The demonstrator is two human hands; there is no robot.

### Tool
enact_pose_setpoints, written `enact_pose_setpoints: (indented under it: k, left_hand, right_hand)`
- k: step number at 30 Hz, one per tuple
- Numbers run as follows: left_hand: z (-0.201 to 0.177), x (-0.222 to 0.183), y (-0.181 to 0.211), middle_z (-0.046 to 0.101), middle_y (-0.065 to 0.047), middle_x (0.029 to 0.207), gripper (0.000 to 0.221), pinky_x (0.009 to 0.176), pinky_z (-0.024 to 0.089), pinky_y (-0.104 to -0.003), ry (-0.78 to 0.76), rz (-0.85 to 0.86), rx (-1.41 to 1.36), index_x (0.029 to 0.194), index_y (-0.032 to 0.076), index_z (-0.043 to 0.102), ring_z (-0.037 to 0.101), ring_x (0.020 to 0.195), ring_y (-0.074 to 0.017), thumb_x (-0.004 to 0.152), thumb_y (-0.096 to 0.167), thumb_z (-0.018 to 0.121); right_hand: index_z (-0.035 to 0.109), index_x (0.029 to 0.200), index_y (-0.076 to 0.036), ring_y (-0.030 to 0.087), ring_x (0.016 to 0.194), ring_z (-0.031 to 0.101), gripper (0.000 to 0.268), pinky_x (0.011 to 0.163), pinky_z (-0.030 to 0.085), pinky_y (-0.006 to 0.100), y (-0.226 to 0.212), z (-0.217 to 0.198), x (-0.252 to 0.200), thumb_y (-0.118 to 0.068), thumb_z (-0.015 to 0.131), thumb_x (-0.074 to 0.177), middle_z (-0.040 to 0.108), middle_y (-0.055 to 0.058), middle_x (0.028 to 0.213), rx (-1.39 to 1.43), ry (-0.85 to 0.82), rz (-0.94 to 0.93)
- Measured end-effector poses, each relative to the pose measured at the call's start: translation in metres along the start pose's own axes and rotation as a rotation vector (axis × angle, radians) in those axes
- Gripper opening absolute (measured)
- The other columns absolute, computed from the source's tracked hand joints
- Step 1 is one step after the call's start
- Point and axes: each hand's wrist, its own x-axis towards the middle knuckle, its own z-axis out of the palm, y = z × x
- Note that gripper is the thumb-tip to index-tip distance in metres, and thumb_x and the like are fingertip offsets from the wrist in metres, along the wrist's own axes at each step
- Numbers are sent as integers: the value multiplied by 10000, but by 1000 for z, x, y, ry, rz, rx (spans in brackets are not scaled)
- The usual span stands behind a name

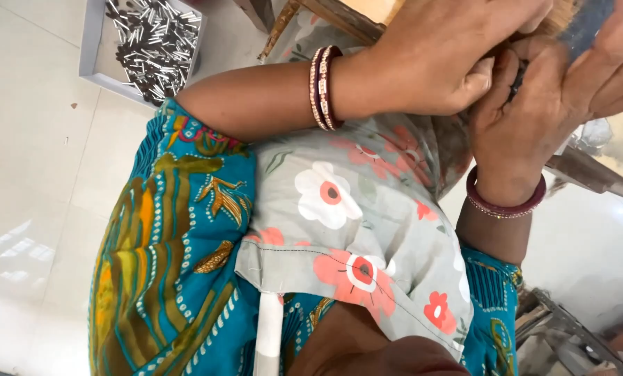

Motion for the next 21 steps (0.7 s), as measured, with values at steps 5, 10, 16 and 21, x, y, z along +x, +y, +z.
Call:
enact_pose_setpoints:
  k: [5,10,16,21]
  left_hand:
    - [15,0,-8,639,-147,870,258,656,458,-515,-8,-42,19,940,55,639,632,839,-392,713,120,744]
    - [24,-2,-11,628,-133,911,193,700,467,-502,49,-57,73,866,72,663,623,885,-366,721,154,761]
    - [-12,8,10,593,-137,1022,292,757,443,-496,15,9,60,963,51,640,598,972,-358,723,175,751]
    - [-16,8,34,602,-149,1046,340,806,477,-482,0,67,-186,1152,64,544,615,989,-372,972,315,685]
  right_hand:
    - [645,1211,-35,335,1419,400,210,1152,377,456,-14,6,7,-210,543,1152,314,176,1613,195,57,135]
    - [643,1151,15,356,1380,416,259,1122,437,458,-32,-12,30,-208,516,1186,285,292,1523,129,238,-29]
    - [625,970,34,372,1023,509,358,924,427,495,-16,-31,16,-299,561,1084,557,178,986,128,395,260]
    - [538,966,-16,355,1114,470,370,964,382,500,-33,-45,13,-334,501,1150,509,172,1067,5,576,70]
